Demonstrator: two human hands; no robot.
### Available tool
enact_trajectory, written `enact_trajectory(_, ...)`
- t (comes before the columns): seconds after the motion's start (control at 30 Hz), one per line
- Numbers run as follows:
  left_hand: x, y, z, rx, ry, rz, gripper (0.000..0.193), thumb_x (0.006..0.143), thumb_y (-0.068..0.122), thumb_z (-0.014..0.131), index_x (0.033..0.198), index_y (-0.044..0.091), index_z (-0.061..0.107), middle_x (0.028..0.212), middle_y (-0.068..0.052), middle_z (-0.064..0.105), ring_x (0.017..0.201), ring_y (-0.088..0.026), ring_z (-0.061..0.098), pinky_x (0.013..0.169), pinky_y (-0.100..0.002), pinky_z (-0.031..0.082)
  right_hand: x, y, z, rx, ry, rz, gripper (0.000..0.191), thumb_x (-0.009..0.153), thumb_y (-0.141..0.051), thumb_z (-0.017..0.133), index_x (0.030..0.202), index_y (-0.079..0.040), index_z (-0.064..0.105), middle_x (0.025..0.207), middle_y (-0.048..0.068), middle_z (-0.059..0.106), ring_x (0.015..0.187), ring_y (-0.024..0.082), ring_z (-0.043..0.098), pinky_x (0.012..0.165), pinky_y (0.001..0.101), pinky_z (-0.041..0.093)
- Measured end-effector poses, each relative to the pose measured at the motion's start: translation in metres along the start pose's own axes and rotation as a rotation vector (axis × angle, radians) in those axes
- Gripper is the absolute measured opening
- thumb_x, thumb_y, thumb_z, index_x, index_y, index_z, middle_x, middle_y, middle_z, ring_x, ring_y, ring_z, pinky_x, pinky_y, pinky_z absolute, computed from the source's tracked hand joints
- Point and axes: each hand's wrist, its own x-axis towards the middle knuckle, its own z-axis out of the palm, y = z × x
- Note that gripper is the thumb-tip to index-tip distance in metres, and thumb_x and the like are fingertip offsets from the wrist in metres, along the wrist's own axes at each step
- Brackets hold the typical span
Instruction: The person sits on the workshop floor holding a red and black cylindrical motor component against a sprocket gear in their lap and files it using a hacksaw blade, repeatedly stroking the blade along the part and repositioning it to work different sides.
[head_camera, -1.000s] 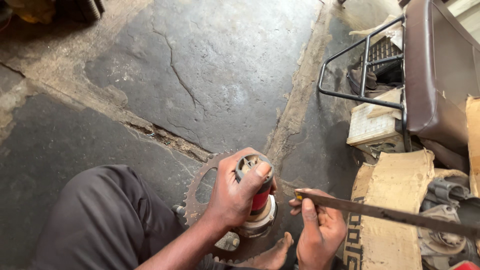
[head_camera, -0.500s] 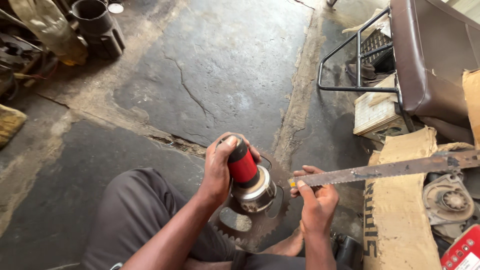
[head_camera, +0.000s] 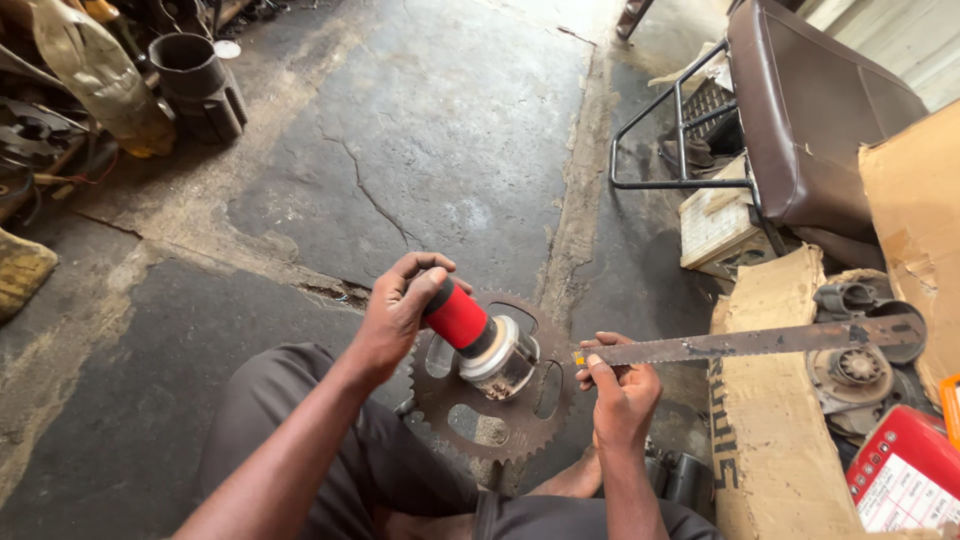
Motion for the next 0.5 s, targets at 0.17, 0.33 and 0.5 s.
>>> enact_trajectory(0.17,-0.010,0.000,-0.016,0.658,0.090,0.083,0.032,0.101,0.029,0.050,0.103,0.004,0.070,0.084,-0.015,0.072,0.076,-0.022,0.068,0.071,-0.034,0.054,-0.010,0.008,-0.015,-0.014,0.042,-0.038,0.032,0.087,0.006,0.060,0.119,0.008,0.062,0.102,0.018,0.073,0.071,0.015,0.066,0.061,0.0275,0.052)
enact_trajectory(0.33,-0.021,-0.003,-0.013,0.772,-0.009,0.208,0.032,0.098,0.031,0.057,0.101,0.001,0.068,0.082,-0.019,0.070,0.076,-0.029,0.071,0.072,-0.038,0.053,-0.030,0.012,-0.025,-0.049,0.103,-0.047,0.030,0.088,0.005,0.060,0.118,0.008,0.061,0.105,0.019,0.074,0.070,0.015,0.066,0.060,0.0272,0.053)
enact_trajectory(0.5,-0.029,-0.010,-0.014,0.725,-0.015,0.198,0.029,0.097,0.028,0.057,0.102,0.001,0.067,0.083,-0.019,0.071,0.077,-0.030,0.072,0.073,-0.037,0.053,-0.050,0.003,-0.026,-0.099,0.128,-0.128,0.029,0.090,0.007,0.061,0.118,0.009,0.061,0.107,0.020,0.073,0.077,0.017,0.068,0.066,0.0269,0.055)
